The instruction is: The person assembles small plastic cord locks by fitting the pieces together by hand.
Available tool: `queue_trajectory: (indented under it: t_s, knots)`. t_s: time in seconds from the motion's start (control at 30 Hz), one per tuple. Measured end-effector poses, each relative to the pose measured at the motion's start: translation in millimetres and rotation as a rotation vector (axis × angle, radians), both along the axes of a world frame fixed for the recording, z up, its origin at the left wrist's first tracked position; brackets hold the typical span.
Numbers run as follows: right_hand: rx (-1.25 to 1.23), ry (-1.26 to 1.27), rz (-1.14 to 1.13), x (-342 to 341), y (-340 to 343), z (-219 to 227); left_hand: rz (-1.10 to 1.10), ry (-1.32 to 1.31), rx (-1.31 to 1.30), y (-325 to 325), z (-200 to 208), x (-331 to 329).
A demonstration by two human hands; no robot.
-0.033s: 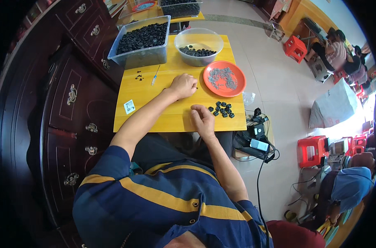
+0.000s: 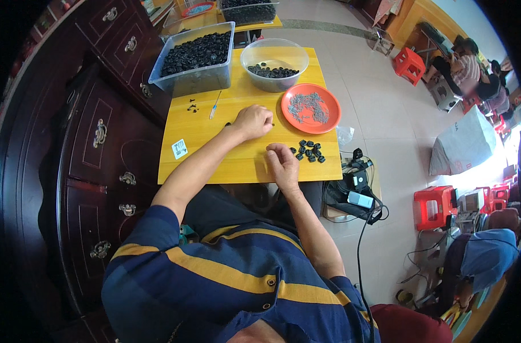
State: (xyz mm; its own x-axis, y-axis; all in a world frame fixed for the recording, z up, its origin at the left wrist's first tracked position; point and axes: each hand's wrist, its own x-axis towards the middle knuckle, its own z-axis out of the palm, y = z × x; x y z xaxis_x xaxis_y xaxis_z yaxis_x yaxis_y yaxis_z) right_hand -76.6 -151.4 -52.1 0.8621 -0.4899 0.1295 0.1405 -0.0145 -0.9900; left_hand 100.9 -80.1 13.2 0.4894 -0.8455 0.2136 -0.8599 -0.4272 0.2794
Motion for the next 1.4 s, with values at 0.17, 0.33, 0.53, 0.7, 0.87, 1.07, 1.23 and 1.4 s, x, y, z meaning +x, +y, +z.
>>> queue_trajectory:
  t_s: [0.17,0.33,0.53,0.7,0.87,1.07,1.23,1.4]
  knots:
    - [0.405,-0.075,-0.048,8,-2,17,-0.015,0.372,-0.182,33,21,-39]
    - [0.473,-0.054,0.048,3,-4,14,-0.058,0.57,-0.169,34,30,-59]
    - [0.467,-0.066,0.084,-5,-14,17,-0.091,0.706,-0.052,23,37,-51]
    - [0.372,-0.017,0.085,-5,-14,8,-0.101,0.521,-0.131,-23,33,-18]
    - [0.28,-0.038,0.052,-3,-12,7,-0.059,0.127,-0.09,-74,24,1]
    - [0.238,-0.004,0.081,-8,-15,11,-0.037,0.023,0.064,-107,2,17]
    - [0.243,-0.027,0.085,-8,-16,10,-0.045,0.004,0.126,-118,-1,16]
    - [0.241,-0.016,0.088,-8,-16,11,-0.059,-0.026,0.123,-124,-4,21]
